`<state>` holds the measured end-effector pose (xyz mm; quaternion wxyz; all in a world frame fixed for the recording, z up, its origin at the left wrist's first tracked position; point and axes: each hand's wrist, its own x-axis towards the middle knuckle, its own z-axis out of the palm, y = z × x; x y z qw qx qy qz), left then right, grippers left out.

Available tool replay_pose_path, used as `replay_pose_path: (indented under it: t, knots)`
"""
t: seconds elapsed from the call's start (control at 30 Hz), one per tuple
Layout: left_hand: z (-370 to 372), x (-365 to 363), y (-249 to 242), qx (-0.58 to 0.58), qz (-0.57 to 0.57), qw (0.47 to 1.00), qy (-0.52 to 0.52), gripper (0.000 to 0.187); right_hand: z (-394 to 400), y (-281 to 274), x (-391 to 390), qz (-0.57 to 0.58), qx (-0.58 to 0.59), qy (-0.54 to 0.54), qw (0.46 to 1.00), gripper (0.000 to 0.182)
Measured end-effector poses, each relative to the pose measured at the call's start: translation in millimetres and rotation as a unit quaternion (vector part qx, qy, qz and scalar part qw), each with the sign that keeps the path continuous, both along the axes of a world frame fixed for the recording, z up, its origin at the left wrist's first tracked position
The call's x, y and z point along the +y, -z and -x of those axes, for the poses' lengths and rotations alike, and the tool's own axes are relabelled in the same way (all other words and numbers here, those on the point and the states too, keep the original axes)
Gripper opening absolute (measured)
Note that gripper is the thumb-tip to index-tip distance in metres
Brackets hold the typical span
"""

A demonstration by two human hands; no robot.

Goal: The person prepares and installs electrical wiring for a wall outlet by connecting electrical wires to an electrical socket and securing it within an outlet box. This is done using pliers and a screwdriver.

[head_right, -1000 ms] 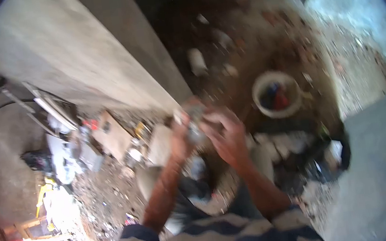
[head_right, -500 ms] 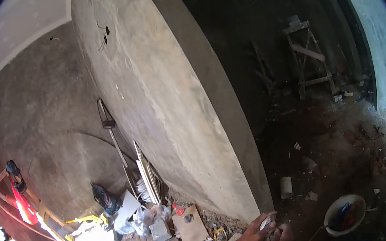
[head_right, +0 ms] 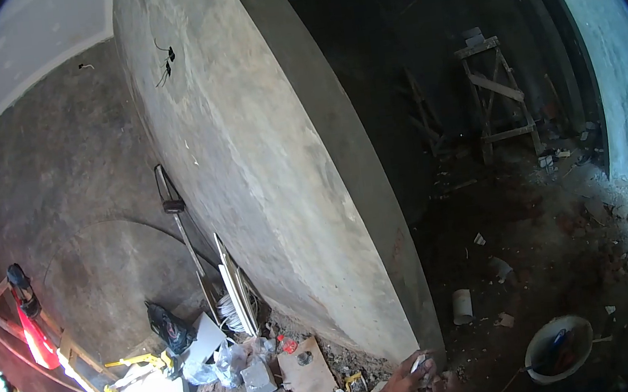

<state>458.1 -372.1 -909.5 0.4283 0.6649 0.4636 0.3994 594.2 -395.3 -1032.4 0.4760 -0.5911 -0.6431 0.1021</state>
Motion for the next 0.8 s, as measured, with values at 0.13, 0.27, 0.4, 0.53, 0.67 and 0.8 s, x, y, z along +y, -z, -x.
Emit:
replay_pose_path:
  t: [0.13,0.27,0.4,0.53,0.67,0.8]
  knots:
    - [-4,3,9,0.008,0.021,1.0,-0.016,0.058,-6,-67,-21,0.089,0.213,-0.082,0.97,0.034]
    - [-8,-1,-13,-0.078,0.164,0.983,-0.001,0.051,10,-72,-22,0.131,0.568,-0.123,0.803,0.019]
    - [33,42,50,0.024,-0.003,0.993,-0.116,0.045,12,-55,-35,0.023,0.178,-0.118,0.977,0.018]
    - [63,60,30,-0.457,0.125,0.878,-0.066,0.039,27,-97,-90,0.159,0.353,-0.136,0.912,0.026]
    - [34,30,13,-0.38,0.206,0.902,-0.021,0.053,7,-83,-65,0.067,0.362,-0.053,0.928,0.042]
    - [3,18,7,-0.303,0.223,0.926,0.037,0.055,-4,-91,-49,0.048,0.355,-0.124,0.926,0.036]
